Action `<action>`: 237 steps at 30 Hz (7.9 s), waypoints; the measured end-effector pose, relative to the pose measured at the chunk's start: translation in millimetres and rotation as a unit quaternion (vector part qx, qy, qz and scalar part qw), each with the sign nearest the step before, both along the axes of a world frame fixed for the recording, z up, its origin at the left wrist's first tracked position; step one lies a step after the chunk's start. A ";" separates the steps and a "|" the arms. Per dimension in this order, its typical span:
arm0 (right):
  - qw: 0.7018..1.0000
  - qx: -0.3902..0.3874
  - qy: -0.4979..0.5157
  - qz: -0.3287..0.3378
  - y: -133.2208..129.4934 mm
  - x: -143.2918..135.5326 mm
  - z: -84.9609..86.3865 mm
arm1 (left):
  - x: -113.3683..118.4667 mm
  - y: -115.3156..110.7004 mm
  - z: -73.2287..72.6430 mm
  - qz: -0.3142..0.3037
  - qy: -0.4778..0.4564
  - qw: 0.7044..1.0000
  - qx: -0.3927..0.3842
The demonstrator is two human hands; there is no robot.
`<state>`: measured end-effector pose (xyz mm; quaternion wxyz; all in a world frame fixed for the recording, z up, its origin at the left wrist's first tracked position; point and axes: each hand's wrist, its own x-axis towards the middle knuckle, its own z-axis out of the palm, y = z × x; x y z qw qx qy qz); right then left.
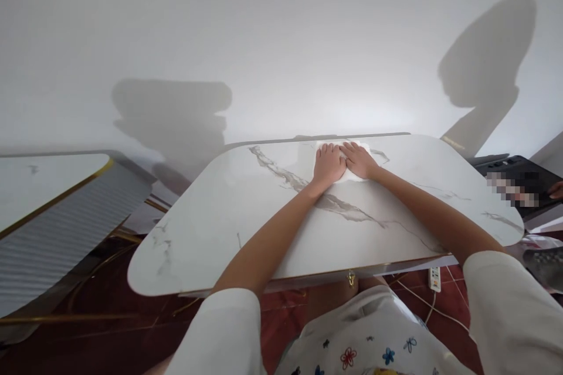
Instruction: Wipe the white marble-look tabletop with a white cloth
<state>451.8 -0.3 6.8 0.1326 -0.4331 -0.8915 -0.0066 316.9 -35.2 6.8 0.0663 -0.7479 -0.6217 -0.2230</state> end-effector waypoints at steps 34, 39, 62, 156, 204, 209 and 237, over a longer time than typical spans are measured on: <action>0.997 -0.007 0.050 -0.055 63.5 35.5 -4.4 | 37.2 68.5 -0.6 -0.013 0.055 0.998 -0.010; 0.997 -0.022 0.024 -0.064 21.3 34.7 -4.0 | 29.2 35.2 -5.0 -0.043 0.057 0.997 0.002; 0.998 -0.036 0.014 0.045 -197.1 38.7 2.6 | -2.8 -185.9 -10.6 -0.110 0.088 0.990 0.009; 1.000 -0.014 0.019 0.012 -181.8 86.6 -8.3 | 48.0 -167.1 -14.4 -0.109 0.087 0.990 0.037; 0.998 -0.015 0.054 0.044 100.9 137.3 -17.0 | 107.9 81.8 2.6 -0.085 0.067 0.993 -0.040; 0.997 -0.027 0.070 0.025 107.6 165.1 -17.1 | 133.8 89.9 4.3 -0.093 0.061 0.993 -0.040; 0.999 -0.012 0.031 0.026 -75.1 160.4 -16.5 | 114.0 -72.0 -1.5 -0.138 0.088 0.986 -0.035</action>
